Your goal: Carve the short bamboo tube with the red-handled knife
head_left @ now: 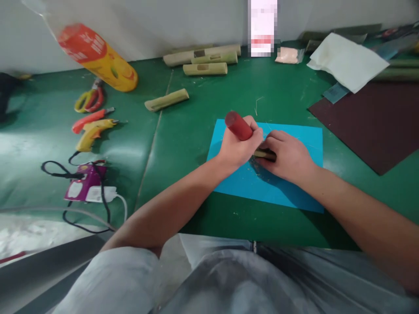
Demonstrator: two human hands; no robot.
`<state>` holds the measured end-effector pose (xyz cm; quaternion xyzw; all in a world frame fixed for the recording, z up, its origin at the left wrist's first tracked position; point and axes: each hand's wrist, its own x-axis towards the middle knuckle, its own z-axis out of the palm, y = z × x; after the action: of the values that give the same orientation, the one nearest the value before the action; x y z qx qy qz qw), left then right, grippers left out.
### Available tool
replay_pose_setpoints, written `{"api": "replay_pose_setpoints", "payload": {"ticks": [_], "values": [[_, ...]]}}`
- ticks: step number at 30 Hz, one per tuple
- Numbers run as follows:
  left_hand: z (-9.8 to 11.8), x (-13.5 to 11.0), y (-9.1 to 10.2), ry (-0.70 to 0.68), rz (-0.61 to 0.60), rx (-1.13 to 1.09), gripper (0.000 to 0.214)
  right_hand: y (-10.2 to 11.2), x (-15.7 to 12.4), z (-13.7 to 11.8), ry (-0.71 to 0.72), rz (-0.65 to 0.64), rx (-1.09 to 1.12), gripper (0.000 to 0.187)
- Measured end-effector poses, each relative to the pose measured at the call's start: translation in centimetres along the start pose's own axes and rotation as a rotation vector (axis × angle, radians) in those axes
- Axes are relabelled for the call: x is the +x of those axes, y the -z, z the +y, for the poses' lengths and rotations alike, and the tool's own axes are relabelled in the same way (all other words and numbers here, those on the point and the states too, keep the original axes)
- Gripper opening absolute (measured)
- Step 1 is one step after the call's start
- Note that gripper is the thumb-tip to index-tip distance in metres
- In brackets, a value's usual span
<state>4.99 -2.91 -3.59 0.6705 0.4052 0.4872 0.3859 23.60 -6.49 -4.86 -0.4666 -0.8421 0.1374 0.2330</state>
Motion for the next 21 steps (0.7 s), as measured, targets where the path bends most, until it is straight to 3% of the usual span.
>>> {"api": "replay_pose_setpoints", "payload": {"ticks": [4, 8, 13, 17, 21], "values": [[0.6, -0.3, 0.3, 0.095, -0.033, -0.039, 0.026, 0.7, -0.3, -0.9, -0.047, -0.066, -0.152, 0.017], [1.1, -0.5, 0.7, 0.151, -0.057, -0.065, 0.026, 2.7, -2.7, -1.0, -0.005, -0.031, -0.276, 0.059], [1.2, -0.1, 0.7, 0.225, -0.097, -0.145, 0.028, 4.0, -7.2, 0.7, -0.125, -0.064, -0.365, 0.097], [1.0, 0.3, 0.5, 0.252, -0.109, -0.146, 0.028, 3.1, -8.7, 2.0, -0.186, -0.148, -0.341, 0.104], [1.0, 0.3, 1.2, 0.254, -0.096, -0.114, 0.027, 2.2, -7.9, 1.8, -0.191, -0.165, -0.336, 0.103]]}}
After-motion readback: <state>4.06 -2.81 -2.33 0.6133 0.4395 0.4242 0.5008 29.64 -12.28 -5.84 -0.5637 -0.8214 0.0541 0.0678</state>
